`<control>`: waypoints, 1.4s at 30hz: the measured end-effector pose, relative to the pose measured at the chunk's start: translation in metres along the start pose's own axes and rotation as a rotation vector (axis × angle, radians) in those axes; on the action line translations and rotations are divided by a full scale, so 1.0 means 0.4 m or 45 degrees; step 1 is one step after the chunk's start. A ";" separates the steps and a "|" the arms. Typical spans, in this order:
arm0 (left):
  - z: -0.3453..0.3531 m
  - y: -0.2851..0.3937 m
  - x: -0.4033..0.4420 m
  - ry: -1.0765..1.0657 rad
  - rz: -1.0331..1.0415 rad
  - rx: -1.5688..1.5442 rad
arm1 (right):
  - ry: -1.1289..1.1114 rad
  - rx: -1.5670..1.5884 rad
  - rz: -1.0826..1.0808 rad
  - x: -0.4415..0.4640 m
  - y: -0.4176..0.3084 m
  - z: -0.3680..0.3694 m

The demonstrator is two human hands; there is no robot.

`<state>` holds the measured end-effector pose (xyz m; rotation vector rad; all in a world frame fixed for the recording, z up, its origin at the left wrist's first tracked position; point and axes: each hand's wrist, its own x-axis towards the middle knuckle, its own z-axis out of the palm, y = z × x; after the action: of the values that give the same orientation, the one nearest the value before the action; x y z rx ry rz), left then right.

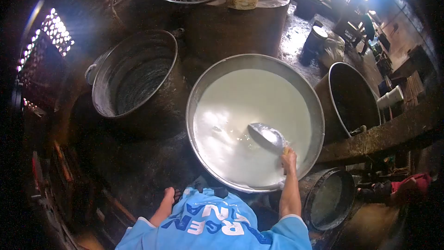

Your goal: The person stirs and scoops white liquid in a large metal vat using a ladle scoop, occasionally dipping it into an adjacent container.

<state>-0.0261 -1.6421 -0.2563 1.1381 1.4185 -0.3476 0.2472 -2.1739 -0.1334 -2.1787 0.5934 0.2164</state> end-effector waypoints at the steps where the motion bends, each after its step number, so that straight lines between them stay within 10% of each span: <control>1: 0.001 0.009 0.007 -0.005 0.014 0.002 | -0.016 0.010 0.004 -0.016 -0.006 0.031; 23: -0.054 0.348 0.223 -0.182 0.124 0.050 | -0.419 0.410 0.026 -0.282 -0.396 0.328; 31: -0.145 0.326 0.288 -0.155 0.029 -0.033 | 0.085 -0.070 -0.612 -0.061 -0.701 0.323; 42: -0.213 0.234 0.250 -0.077 -0.073 -0.054 | -0.180 -0.600 -0.129 0.069 -0.517 0.423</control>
<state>0.0177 -1.4897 -0.2869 1.0463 1.4009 -0.3879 0.3802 -1.9422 -0.1057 -2.6103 0.3749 0.4919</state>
